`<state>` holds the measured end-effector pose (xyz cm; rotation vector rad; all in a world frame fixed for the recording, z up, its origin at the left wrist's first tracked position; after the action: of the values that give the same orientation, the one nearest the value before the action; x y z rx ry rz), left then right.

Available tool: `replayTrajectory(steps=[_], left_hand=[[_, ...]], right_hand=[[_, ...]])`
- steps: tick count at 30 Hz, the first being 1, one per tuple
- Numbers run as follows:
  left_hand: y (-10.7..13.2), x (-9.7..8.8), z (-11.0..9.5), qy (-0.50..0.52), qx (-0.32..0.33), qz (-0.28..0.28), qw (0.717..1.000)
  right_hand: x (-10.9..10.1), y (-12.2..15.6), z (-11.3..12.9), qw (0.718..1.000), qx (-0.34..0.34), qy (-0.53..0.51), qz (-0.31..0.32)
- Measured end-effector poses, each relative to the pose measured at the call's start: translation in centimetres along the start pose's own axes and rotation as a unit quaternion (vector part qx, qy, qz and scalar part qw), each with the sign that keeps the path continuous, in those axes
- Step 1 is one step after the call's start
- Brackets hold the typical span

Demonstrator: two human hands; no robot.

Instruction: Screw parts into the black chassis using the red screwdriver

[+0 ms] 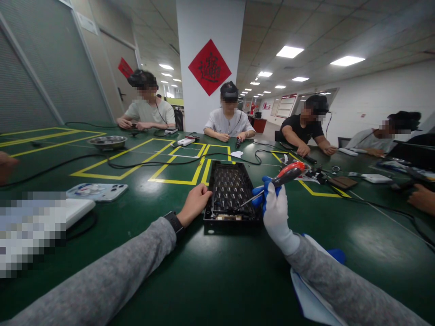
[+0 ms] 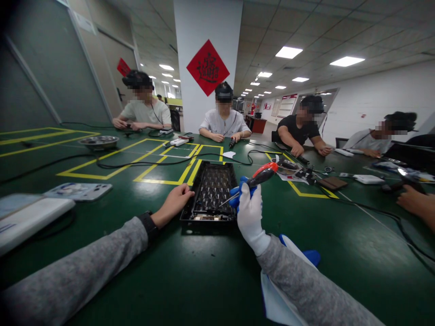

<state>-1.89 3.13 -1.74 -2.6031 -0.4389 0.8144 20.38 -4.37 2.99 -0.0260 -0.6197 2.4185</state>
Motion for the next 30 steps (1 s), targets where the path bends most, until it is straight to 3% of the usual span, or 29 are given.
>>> replayTrajectory(steps=[2,4,7,10,18,30], left_hand=[[0.4,-0.7,-1.2,0.013,0.033,-0.019,0.999],[1.0,-1.5,-3.0,0.039,0.109,-0.028,0.993],[2.4,-2.2,-5.7,0.051,0.225,0.032,0.972],[3.5,-2.3,-7.2,0.030,0.285,0.106,0.952],[4.3,-2.5,-7.7,-0.008,0.260,0.190,0.947],[4.3,-2.7,-7.7,0.017,0.231,0.189,0.954]], right_hand=[[0.2,0.1,0.0,1.000,0.000,0.005,0.018],[0.2,0.2,0.2,1.000,-0.006,0.009,0.030],[0.2,0.3,0.4,0.999,-0.014,0.014,0.036],[0.2,0.4,0.3,0.999,-0.019,0.019,0.039],[0.3,0.5,0.1,0.998,-0.036,0.013,0.056],[0.3,0.6,0.5,0.997,-0.031,0.006,0.067]])
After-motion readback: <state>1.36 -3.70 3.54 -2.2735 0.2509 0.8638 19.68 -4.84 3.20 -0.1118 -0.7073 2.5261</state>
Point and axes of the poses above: each hand's wrist, its own y-axis away from the middle knuckle, its own x-axis out of the palm, z = x × y, the point moved 3 cm from there along -y, towards the middle knuckle, and after that the axes turned 11 degrees about -z, right-handed, at the moved point
